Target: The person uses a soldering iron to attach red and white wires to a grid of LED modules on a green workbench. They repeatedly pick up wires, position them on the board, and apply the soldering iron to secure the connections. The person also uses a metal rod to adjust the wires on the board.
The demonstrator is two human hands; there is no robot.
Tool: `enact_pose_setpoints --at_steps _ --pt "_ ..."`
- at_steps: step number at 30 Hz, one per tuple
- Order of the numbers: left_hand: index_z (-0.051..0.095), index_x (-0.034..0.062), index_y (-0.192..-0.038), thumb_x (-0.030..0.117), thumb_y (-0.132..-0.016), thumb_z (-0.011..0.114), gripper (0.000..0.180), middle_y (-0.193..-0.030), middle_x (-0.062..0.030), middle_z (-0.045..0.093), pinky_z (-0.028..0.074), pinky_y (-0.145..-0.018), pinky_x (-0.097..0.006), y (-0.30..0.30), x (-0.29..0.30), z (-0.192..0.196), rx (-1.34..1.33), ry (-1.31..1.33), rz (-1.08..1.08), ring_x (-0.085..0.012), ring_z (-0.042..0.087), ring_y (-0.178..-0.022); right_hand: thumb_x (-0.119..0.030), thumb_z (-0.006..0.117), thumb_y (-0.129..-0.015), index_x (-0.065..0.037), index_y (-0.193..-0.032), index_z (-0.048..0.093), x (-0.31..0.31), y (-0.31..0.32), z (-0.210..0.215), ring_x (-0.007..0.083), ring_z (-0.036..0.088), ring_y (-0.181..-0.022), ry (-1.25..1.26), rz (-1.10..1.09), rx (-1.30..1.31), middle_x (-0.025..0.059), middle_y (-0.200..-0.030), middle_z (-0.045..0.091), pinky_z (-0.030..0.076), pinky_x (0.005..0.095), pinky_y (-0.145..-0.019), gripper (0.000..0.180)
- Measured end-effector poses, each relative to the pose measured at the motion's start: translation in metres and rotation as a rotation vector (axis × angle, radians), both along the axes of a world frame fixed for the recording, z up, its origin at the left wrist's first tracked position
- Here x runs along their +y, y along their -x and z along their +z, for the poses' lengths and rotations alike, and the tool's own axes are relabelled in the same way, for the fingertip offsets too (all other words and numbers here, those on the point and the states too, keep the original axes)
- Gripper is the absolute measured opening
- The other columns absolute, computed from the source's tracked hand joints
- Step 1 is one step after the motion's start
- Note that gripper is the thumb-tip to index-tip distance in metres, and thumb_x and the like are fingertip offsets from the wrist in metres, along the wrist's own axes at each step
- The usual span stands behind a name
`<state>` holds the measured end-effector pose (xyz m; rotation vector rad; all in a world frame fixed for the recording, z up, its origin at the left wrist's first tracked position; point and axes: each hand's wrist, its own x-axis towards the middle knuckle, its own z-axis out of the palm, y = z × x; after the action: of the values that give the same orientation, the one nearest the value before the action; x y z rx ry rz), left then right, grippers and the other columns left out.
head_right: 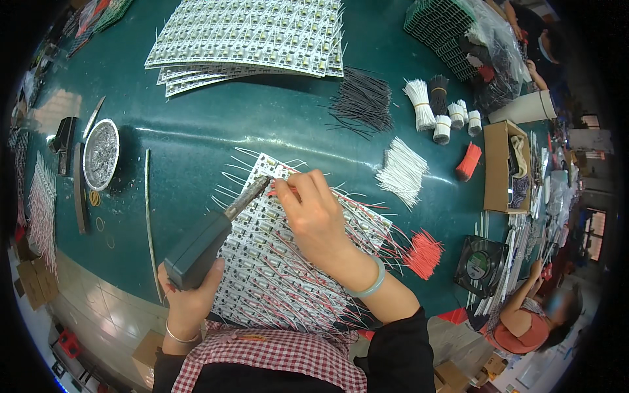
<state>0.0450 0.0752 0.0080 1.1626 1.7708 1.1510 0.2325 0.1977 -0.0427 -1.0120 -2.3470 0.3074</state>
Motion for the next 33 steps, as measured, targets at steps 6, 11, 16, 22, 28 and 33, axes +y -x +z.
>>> enact_pose_setpoints --at_steps 6,11,16,22,28,33 --pt "0.066 -0.0034 -0.086 -0.005 -0.075 0.073 0.012 -0.078 -0.0088 0.062 0.044 -0.057 -0.027 0.000 0.001 0.001 0.109 -0.044 -0.034 -0.0134 0.057 -0.063 0.005 0.068 -0.073 0.004 -0.102 0.067 0.000 0.001 0.001 0.0235 0.056 -0.082 -0.004 -0.005 -0.018 0.0092 -0.091 0.058 0.048 0.0329 -0.063 0.029" --pt "0.066 -0.0041 -0.085 -0.005 -0.075 0.072 0.012 -0.077 -0.0078 0.061 0.043 -0.056 -0.026 0.000 0.000 0.001 0.106 -0.049 -0.025 -0.0123 0.056 -0.062 0.005 0.067 -0.072 0.003 -0.101 0.067 0.000 0.001 0.000 0.0231 0.056 -0.082 -0.015 -0.008 -0.023 0.0089 -0.091 0.057 0.049 0.0324 -0.063 0.029" --pt "0.067 -0.0049 -0.087 -0.005 -0.074 0.072 0.014 -0.078 -0.0082 0.062 0.044 -0.056 -0.025 0.003 -0.002 0.005 0.102 -0.049 -0.016 -0.0118 0.057 -0.063 0.005 0.067 -0.072 0.003 -0.101 0.066 0.000 0.001 0.001 0.0232 0.056 -0.083 -0.019 -0.003 -0.027 0.0090 -0.092 0.057 0.049 0.0326 -0.063 0.029" --pt "0.068 -0.0069 -0.093 -0.005 -0.074 0.073 0.020 -0.086 -0.0115 0.066 0.048 -0.062 -0.026 0.003 -0.006 0.004 0.063 -0.032 -0.004 -0.0152 0.062 -0.070 0.004 0.066 -0.070 0.003 -0.101 0.066 -0.001 0.000 -0.001 0.0238 0.056 -0.084 -0.015 -0.013 -0.021 0.0092 -0.092 0.057 0.049 0.0331 -0.063 0.030" --pt "0.068 -0.0084 -0.096 -0.004 -0.073 0.074 0.024 -0.090 -0.0140 0.067 0.050 -0.066 -0.027 0.007 -0.014 0.007 0.112 -0.024 0.024 -0.0179 0.064 -0.074 0.000 0.068 -0.068 0.003 -0.102 0.066 -0.002 -0.002 0.005 0.0251 0.057 -0.084 -0.098 0.003 0.037 0.0091 -0.090 0.059 0.048 0.0335 -0.063 0.033" --pt "0.068 -0.0087 -0.098 -0.004 -0.073 0.074 0.026 -0.092 -0.0141 0.067 0.051 -0.067 -0.027 0.010 -0.022 0.008 0.099 -0.007 0.048 -0.0174 0.064 -0.077 0.000 0.068 -0.069 0.003 -0.104 0.065 -0.013 0.001 0.005 0.0258 0.056 -0.082 -0.045 0.049 0.044 0.0089 -0.089 0.059 0.047 0.0339 -0.064 0.036"
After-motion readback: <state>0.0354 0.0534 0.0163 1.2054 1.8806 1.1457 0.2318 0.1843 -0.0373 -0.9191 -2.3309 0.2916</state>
